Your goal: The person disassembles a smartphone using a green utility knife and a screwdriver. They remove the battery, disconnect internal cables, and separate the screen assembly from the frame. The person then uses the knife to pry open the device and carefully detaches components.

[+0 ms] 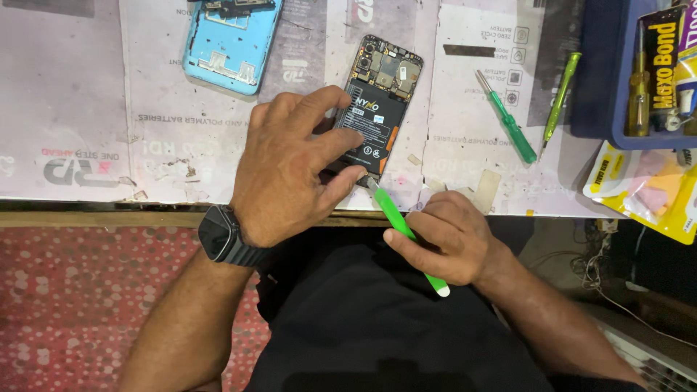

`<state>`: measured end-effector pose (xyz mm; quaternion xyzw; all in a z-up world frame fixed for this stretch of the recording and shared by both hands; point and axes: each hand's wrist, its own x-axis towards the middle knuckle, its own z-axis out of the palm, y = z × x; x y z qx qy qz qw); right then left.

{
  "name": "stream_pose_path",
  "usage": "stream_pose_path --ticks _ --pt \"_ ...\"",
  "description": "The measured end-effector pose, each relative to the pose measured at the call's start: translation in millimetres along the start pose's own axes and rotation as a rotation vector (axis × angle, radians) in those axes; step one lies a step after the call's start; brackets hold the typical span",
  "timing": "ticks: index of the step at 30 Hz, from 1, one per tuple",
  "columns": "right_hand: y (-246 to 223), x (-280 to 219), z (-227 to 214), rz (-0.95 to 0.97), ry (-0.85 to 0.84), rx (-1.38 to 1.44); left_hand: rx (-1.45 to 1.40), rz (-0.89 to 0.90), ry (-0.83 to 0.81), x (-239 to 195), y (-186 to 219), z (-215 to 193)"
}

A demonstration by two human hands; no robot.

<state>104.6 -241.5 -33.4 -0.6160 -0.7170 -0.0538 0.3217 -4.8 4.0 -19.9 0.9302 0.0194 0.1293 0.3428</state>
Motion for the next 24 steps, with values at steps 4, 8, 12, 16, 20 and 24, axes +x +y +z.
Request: stream_pose_path --ticks 4,8,12,16,20,24 --pt "0.0 -1.3 2.2 -0.013 0.013 -0.040 0.005 0.006 0.004 0.1 -0.6 1.1" --pt "-0.9 -3.3 3.9 -0.006 0.008 -0.041 0.008 -0.004 -0.005 0.0 -1.3 2.8" --pt "-0.1 -4.7 3.9 -0.008 -0.002 -0.059 0.014 -0.005 -0.009 -0.7 -1.9 3.1" --pt "0.2 -6.5 -1.7 0.103 -0.003 0.073 0.017 -0.002 -0.009 0.0 -2.8 3.9" --pt "-2.7 -5.9 -4.5 0.243 0.102 0.212 0.009 0.003 -0.004 -0.5 -2.0 2.9" --pt "-3.0 -4.9 -1.2 0.257 0.211 0.307 0.013 0.010 -0.004 0.5 -2.3 3.0"
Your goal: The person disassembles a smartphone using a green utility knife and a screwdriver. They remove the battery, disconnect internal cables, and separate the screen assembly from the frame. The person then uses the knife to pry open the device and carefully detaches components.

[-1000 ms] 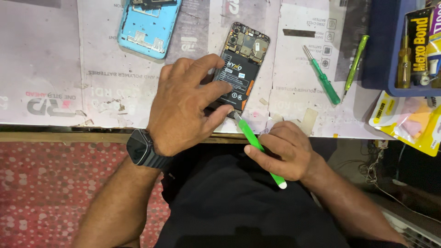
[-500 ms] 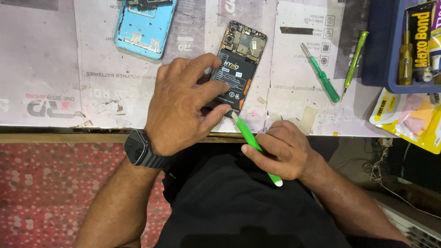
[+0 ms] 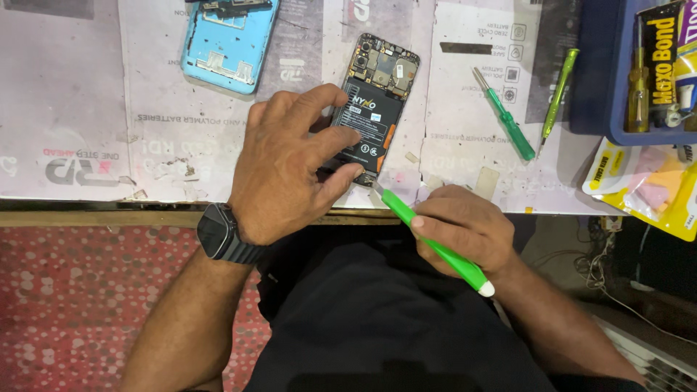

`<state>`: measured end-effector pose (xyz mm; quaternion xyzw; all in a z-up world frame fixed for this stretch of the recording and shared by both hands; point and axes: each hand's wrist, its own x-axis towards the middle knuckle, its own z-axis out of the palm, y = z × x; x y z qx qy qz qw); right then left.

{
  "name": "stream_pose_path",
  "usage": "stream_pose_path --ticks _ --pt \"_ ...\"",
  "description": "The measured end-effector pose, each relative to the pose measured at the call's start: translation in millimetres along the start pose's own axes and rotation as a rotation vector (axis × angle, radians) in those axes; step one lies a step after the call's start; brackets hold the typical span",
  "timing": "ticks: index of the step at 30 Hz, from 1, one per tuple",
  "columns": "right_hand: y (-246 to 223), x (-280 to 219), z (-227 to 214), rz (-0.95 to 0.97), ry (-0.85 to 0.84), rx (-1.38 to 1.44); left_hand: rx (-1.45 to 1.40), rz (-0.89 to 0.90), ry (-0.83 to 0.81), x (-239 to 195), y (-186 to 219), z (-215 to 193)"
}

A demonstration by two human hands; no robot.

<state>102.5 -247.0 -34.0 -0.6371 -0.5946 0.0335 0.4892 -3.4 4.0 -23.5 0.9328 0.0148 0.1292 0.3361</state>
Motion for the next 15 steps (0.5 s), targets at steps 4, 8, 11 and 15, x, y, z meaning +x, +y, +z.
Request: stream_pose_path --ticks 4,8,11,15 --pt "0.7 -1.0 1.5 -0.006 -0.008 -0.073 0.003 0.002 0.005 -1.7 -0.6 0.5" --pt "-0.3 -0.9 2.8 0.012 0.005 -0.123 0.004 0.003 0.010 -1.0 -0.6 1.0" --pt "0.3 -1.3 4.3 0.015 0.013 -0.135 0.002 -0.002 0.006 -0.9 -1.0 1.5" --pt "2.0 -2.2 4.6 0.015 0.011 -0.146 0.001 -0.001 0.007 -1.0 -1.0 1.6"
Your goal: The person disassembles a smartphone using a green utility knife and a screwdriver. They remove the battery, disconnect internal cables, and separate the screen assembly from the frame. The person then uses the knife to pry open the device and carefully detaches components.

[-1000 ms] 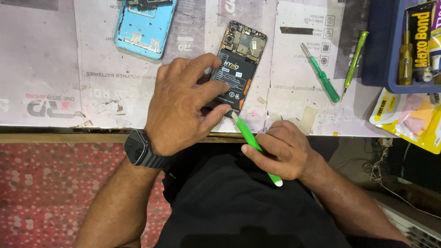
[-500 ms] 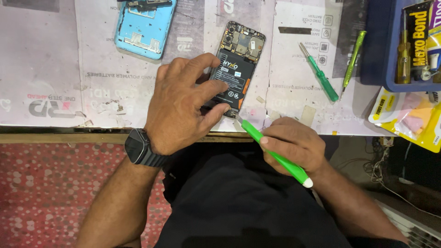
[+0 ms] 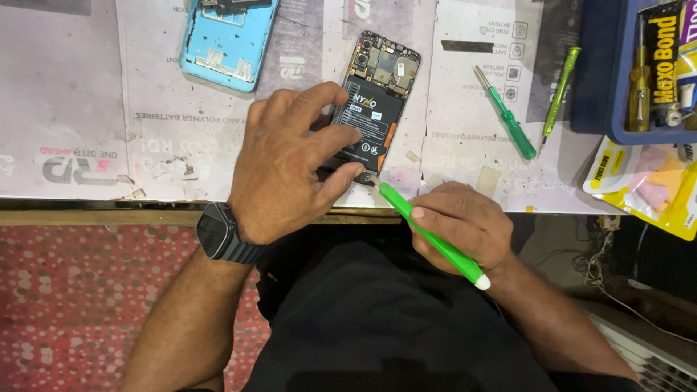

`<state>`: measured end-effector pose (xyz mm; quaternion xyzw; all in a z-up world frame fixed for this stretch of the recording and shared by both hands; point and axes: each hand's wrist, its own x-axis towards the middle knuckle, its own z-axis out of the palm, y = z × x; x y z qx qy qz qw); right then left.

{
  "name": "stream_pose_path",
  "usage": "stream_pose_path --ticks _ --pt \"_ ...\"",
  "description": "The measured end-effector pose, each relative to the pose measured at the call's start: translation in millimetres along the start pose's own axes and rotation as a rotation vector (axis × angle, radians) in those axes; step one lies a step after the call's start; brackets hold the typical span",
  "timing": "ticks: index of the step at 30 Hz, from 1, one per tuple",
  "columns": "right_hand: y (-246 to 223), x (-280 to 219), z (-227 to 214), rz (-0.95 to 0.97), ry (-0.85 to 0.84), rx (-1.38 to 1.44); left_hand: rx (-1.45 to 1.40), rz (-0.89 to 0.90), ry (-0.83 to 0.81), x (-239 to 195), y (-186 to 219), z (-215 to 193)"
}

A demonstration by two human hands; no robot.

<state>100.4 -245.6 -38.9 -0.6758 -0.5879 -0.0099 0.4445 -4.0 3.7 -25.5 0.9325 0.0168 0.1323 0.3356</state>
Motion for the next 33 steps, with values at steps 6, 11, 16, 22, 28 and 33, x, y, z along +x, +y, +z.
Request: stream_pose_path --ticks 6,11,16,22,28,33 --pt "-1 -1 -3 0.013 -0.033 0.021 0.000 0.004 0.006 0 0 0" --pt "2 -3 2 -0.019 -0.001 -0.006 -0.001 -0.002 -0.004 -1 0 0" --pt "2 4 -2 -0.083 -0.013 0.005 -0.018 0.006 0.011 4 5 -8" --pt "1 5 -6 -0.160 -0.091 -0.018 -0.021 -0.019 0.008 9 10 -10" --pt "4 0 -5 -0.235 -0.111 -0.081 -0.016 -0.018 0.003 7 9 -9" --pt "9 -2 -4 -0.293 -0.123 -0.096 -0.005 0.000 0.013 5 7 -7"
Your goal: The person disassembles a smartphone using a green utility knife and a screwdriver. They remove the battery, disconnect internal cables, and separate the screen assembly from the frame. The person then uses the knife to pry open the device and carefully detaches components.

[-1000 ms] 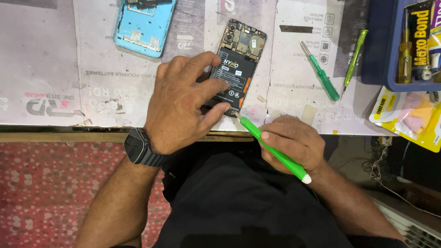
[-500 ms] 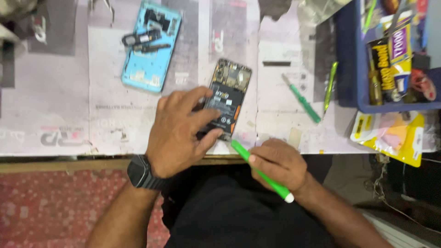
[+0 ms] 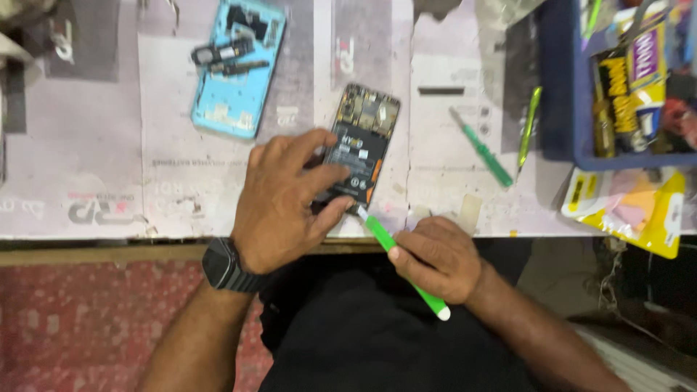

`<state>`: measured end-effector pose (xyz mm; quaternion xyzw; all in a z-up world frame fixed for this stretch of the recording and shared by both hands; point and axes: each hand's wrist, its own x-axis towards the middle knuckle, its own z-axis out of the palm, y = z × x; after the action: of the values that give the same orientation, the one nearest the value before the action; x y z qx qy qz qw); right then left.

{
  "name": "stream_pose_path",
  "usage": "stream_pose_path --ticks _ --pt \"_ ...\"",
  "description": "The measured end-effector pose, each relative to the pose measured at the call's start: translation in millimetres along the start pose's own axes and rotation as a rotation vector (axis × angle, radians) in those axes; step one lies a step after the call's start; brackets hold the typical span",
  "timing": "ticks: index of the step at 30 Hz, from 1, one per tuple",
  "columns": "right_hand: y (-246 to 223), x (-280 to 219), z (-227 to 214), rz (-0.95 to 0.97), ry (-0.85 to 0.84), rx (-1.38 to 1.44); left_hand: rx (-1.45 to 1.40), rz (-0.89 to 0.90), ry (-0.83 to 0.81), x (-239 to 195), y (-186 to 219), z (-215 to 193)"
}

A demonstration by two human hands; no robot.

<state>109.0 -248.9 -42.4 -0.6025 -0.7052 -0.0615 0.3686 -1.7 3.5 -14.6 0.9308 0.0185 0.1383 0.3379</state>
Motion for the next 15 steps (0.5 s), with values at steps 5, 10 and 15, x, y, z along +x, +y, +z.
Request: stream_pose_path --ticks 5,10,15 --pt "0.1 -1.0 1.8 0.004 0.013 -0.006 -0.008 -0.008 -0.024 -1.4 -2.3 0.9" --pt "-0.6 -2.5 2.9 0.010 0.008 -0.015 -0.010 -0.008 -0.028 -1.7 -2.2 1.4" --pt "-1.0 -3.9 2.7 0.024 0.007 -0.013 -0.015 -0.010 -0.028 -2.4 -3.6 2.4"
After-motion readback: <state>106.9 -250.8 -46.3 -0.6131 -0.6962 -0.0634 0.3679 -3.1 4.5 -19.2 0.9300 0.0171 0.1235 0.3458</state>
